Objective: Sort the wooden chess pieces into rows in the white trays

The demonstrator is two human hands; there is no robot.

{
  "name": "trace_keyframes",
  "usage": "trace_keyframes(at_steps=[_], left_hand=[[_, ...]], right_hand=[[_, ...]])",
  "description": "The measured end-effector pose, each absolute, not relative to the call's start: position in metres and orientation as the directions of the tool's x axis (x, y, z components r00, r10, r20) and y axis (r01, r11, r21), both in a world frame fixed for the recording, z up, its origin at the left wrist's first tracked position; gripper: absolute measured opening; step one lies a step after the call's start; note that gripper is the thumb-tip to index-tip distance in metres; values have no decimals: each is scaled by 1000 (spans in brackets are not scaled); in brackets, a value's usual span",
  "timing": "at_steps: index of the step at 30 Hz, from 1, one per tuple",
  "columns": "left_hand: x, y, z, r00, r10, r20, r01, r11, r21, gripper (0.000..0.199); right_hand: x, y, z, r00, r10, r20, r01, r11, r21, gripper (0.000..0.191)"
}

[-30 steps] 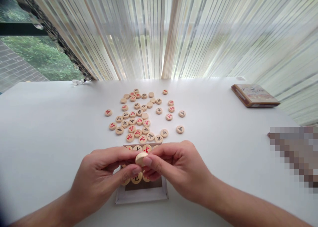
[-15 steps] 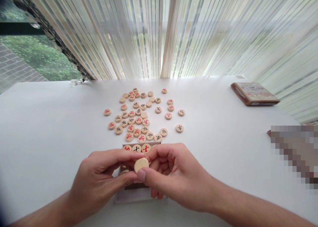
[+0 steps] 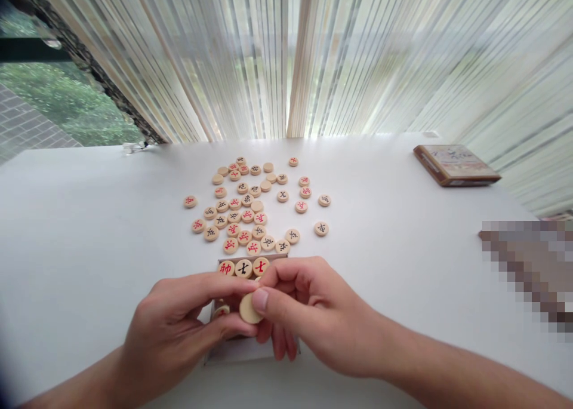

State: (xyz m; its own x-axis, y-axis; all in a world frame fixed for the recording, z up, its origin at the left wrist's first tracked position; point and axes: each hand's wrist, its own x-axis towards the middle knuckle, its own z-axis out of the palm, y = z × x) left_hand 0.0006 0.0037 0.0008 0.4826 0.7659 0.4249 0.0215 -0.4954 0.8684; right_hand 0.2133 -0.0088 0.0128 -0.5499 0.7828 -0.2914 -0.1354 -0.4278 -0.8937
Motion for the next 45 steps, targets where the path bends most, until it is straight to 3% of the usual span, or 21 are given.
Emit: trace_keyframes(at_steps=[7,16,22,32,35,39,45], left_hand=[[-1,2,-4,458,781,425,4,-480,877,27],[-2,1,-6,469,701,537,160,-665,729,17],[1,2,-3,496,706,506,79,-617,783,9],[-1,3,-2,485,721,494,70,-595,800,22],[-1,2,-3,460,747,480,86,-576,813,26],[-1,2,-6,397,800,449,105,-526,844,21],[-4,3,-7,451,648,614,195,-742,641,23]], right_hand=[[211,-8,11,-587,766,-261,-168,-431,-887,38],[209,-10,10,-552,778,-300,-154,-449,-880,36],[211,-12,13,-564,782,-265,-155,-415,-896,32],[214,-9,15,-553,790,-265,-154,-409,-899,29],[216,-10,14,-513,834,-205,-129,-311,-942,19],[219,-9,13,-458,889,10,7,14,-1000,4],[226,-4,16,-471,867,160,272,315,-909,8]])
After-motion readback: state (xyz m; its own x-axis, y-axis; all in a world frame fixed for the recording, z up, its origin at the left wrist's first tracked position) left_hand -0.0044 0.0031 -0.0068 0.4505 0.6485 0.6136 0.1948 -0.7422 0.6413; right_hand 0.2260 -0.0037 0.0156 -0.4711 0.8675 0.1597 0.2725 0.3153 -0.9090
